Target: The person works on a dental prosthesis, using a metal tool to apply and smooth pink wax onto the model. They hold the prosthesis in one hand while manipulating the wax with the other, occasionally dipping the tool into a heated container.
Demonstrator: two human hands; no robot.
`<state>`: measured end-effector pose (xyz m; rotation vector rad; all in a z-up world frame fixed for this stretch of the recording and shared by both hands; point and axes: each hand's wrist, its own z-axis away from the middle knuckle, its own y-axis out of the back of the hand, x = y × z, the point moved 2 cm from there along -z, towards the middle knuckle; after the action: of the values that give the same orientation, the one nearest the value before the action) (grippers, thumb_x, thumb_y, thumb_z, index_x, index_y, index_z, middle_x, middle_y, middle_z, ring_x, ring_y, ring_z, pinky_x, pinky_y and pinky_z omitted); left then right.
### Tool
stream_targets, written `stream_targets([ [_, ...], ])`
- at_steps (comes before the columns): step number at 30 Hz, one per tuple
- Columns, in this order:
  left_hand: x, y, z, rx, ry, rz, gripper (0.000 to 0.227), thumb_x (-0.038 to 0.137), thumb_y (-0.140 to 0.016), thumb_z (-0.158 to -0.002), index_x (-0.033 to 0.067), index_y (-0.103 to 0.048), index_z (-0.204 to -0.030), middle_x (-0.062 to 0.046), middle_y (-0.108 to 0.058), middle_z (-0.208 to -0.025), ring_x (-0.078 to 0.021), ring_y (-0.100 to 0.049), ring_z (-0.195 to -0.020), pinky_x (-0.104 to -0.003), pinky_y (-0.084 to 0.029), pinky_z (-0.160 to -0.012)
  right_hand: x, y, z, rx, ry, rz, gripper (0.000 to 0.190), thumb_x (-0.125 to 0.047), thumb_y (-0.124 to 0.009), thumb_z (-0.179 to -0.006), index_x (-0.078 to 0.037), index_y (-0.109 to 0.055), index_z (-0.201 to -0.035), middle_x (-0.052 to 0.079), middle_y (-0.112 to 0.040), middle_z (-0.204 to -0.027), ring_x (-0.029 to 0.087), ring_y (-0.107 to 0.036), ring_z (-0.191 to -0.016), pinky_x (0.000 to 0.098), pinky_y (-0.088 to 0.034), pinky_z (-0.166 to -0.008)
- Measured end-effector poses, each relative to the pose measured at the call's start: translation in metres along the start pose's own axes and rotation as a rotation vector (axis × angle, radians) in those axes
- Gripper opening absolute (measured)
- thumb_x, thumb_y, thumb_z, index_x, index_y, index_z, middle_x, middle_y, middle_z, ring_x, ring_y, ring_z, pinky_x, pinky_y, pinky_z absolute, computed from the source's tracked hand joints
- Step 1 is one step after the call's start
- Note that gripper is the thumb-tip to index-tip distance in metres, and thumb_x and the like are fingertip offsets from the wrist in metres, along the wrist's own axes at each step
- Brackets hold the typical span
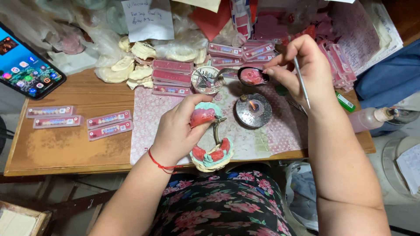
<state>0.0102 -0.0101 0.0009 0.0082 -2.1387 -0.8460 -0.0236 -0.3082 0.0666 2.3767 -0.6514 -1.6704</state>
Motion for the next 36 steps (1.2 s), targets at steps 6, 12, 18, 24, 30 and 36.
stream_targets([
  [6,0.000,0.000,0.000,0.008,-0.019,0.003,0.047,0.020,-0.076,-0.090,0.0169,-0.056,-0.132,-0.003,-0.071,-0.130,-0.0283,-0.073,-0.112,-0.039,-0.054,-0.089,-0.008,-0.011,-0.011,-0.061,-0.053,0.181,0.032,-0.001,-0.073,-0.102,-0.013,-0.043,-0.098,0.009,-0.077,-0.101,0.017,-0.079,-0.106,0.0239,-0.058,-0.084],
  [12,0.001,0.002,0.000,0.010,-0.003,-0.007,0.052,0.021,-0.077,-0.089,0.0174,-0.054,-0.135,-0.003,-0.070,-0.131,-0.0285,-0.073,-0.112,-0.039,-0.054,-0.088,-0.007,0.003,-0.004,-0.077,0.039,-0.042,0.021,0.000,-0.060,-0.108,-0.013,-0.044,-0.106,0.009,-0.066,-0.103,0.023,-0.076,-0.109,0.0323,-0.064,-0.095],
  [18,0.008,0.009,-0.004,-0.062,0.226,0.157,0.054,0.021,-0.079,-0.084,0.0173,-0.048,-0.128,0.000,-0.071,-0.126,-0.0192,-0.075,-0.112,-0.032,-0.052,-0.090,0.005,0.039,0.043,0.012,-0.003,-0.432,0.054,-0.017,-0.068,-0.096,0.002,-0.053,-0.144,0.020,-0.066,-0.124,0.021,-0.071,-0.105,0.0279,-0.066,-0.093],
  [24,0.005,0.007,0.001,-0.127,0.372,0.106,0.050,0.026,-0.076,-0.081,0.0198,-0.048,-0.122,0.000,-0.068,-0.107,-0.0195,-0.057,-0.071,-0.032,-0.046,-0.077,0.028,0.049,0.101,-0.059,-0.125,-0.799,0.069,-0.005,-0.048,-0.089,0.009,-0.043,-0.156,0.023,-0.064,-0.130,0.038,-0.075,-0.099,0.0458,-0.070,-0.082],
  [30,0.007,0.001,0.005,0.011,0.303,0.207,0.042,0.014,-0.075,-0.085,0.0105,-0.054,-0.121,-0.024,-0.070,-0.102,-0.0506,-0.068,-0.100,-0.055,-0.053,-0.085,0.056,0.037,0.126,0.099,-0.035,0.232,0.022,0.007,-0.054,-0.096,-0.004,-0.072,-0.103,0.006,-0.069,-0.068,0.024,-0.069,-0.068,0.0338,-0.057,-0.079],
  [36,0.015,0.010,-0.004,0.022,0.277,0.181,0.040,0.012,-0.073,-0.086,0.0090,-0.055,-0.122,-0.025,-0.065,-0.090,-0.0444,-0.067,-0.083,-0.051,-0.053,-0.077,0.040,0.013,0.121,0.118,0.093,0.524,0.012,0.000,-0.072,-0.091,-0.010,-0.073,-0.098,0.006,-0.080,-0.099,0.032,-0.075,-0.096,0.0420,-0.057,-0.088],
])
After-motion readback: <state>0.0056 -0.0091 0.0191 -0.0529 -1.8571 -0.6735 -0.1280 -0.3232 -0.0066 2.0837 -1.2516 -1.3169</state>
